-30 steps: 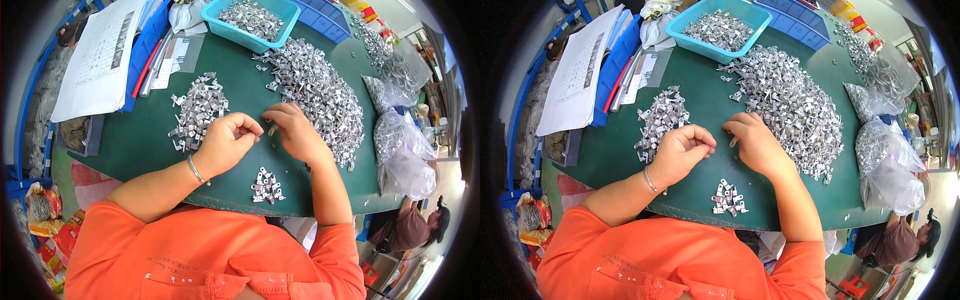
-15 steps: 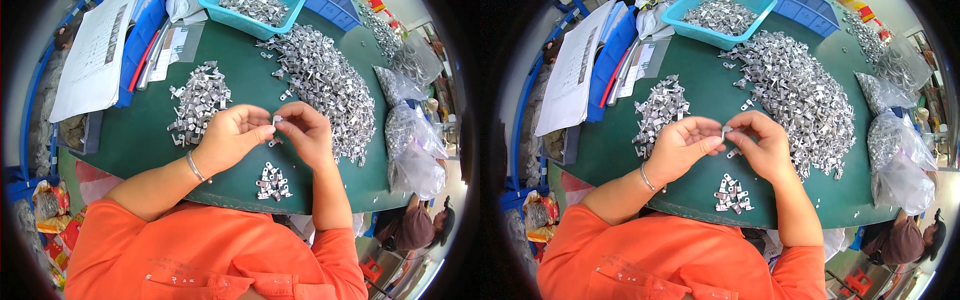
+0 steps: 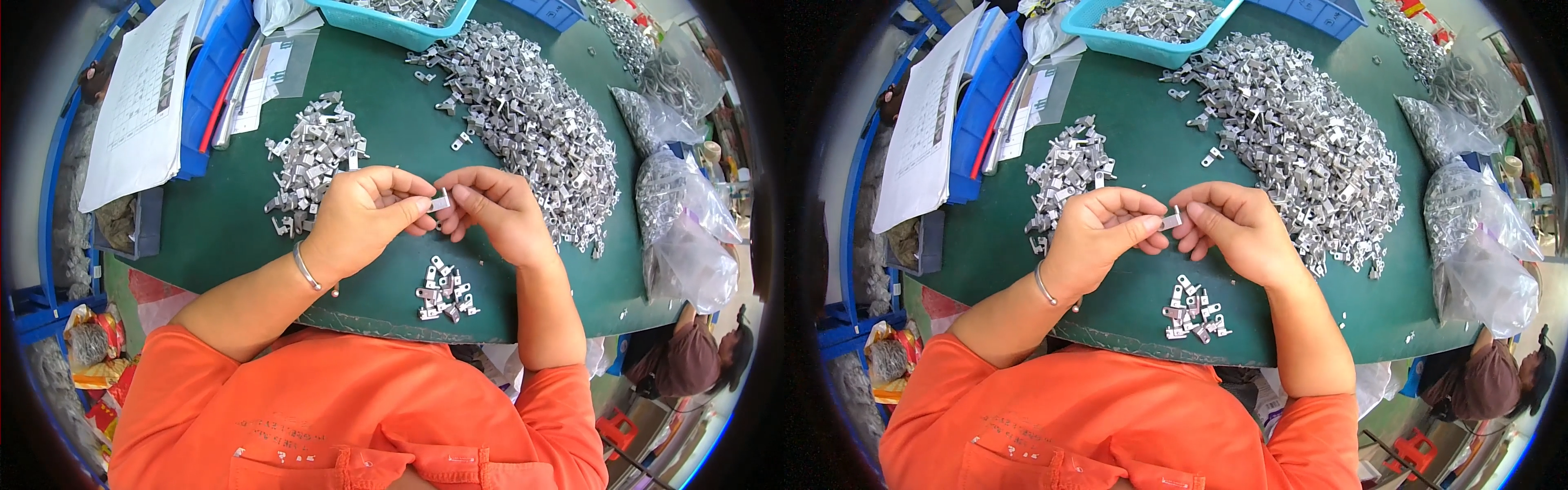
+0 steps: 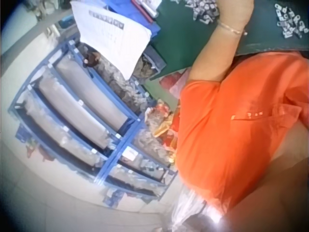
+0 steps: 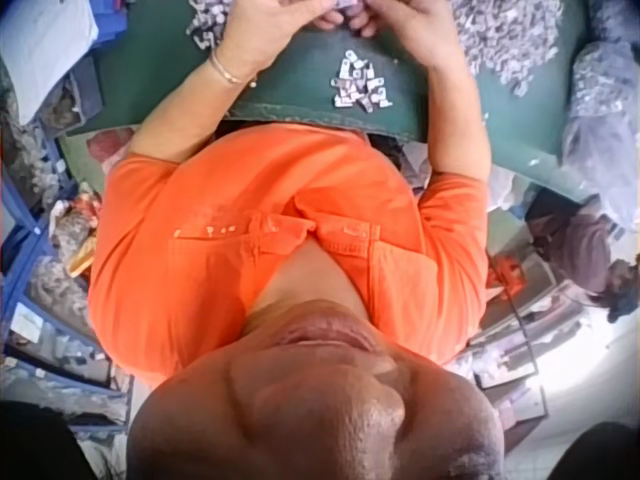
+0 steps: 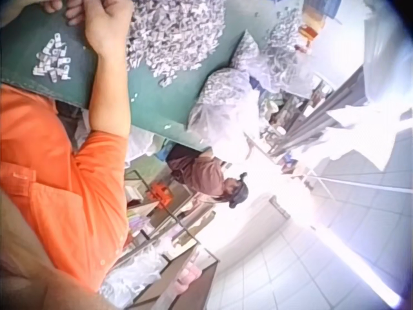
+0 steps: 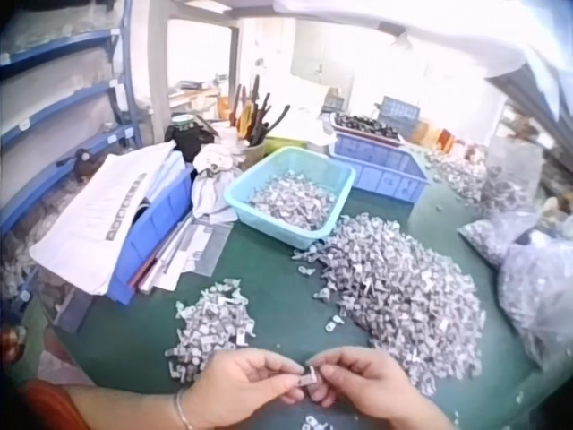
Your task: The person sits at a green workbench and repeatedly picks up small silver metal brackets and cylindrical pins. They insert the pins into the brackets by hand and place the assembled units into a growing pile on the table. The person occasionally gathers the assembled parts and moves them into a blue plastic bin.
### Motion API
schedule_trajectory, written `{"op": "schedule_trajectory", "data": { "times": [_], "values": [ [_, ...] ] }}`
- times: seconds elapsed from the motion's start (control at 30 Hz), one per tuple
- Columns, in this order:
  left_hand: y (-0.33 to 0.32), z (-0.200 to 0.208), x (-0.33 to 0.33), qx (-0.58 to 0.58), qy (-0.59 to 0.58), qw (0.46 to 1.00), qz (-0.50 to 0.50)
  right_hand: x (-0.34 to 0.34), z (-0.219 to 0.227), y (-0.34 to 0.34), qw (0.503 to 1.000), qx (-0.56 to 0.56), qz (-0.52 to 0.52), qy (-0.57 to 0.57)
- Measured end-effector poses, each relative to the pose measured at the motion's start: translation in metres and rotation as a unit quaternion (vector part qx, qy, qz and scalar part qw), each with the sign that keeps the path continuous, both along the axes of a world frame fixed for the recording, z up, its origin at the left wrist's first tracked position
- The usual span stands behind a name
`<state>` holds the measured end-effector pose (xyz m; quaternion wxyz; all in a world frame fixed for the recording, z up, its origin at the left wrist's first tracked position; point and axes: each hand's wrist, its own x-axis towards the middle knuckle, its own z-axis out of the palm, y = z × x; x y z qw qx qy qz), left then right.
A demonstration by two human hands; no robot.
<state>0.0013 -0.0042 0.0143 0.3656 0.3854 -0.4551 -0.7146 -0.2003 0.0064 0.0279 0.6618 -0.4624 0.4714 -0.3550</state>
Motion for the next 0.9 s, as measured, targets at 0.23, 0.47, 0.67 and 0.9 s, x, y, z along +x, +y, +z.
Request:
{"op": "schedule_trajectory", "data": {
  "times": [0.23, 0.47, 0.67, 0.9],
  "values": [
    [0.004, -0.008, 0.000, -0.156, 0.055, 0.986, 0.006, -0.003, -0.004, 0.006, 0.983, -0.181, 0.025, 0.035],
    [-0.034, 0.017, 0.041, -0.495, -0.291, 0.779, 0.251, -0.007, 0.004, 0.004, 0.873, -0.311, 0.061, 0.371],
    [-0.046, 0.007, 0.050, -0.456, -0.405, 0.764, 0.213, -0.008, -0.007, 0.002, 0.887, -0.332, 0.061, 0.316],
    [-0.002, 0.006, 0.007, -0.118, -0.006, 0.993, 0.000, 0.002, -0.014, 0.001, 0.980, -0.158, -0.031, -0.119]
  ]
}}
